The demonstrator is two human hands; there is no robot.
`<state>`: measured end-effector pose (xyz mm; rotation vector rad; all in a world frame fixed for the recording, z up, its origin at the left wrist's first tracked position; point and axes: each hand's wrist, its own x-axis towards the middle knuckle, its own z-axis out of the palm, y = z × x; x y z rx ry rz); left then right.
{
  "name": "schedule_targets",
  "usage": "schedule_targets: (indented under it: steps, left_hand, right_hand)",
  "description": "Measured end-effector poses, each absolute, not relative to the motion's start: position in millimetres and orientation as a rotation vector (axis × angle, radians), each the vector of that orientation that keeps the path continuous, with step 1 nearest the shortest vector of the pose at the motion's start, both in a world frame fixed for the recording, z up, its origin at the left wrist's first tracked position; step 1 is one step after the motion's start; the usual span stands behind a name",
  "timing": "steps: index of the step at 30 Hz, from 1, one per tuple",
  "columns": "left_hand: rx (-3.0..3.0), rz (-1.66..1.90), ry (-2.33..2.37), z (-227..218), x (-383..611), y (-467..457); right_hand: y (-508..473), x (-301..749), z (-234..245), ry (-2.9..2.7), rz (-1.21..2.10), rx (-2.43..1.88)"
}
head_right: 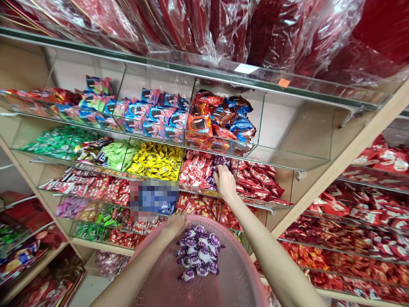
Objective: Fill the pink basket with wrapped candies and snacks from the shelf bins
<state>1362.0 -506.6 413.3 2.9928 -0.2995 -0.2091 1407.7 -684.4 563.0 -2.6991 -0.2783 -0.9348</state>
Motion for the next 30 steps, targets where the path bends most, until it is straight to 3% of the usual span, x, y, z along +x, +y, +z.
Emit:
schedule_targets:
  steps: [7, 30]
  left_hand:
    - [2.982, -0.183, -0.317, 410.9, 1362.6, -505.8]
    - [2.988, -0.146, -0.301, 411.7, 1360.4, -506.8]
  right_hand:
    - [-678.4, 1411.9, 566.6, -0.209, -0.927, -2.755]
    - [-691.7, 1378.2, 557.3, -0.167, -1.071, -2.074]
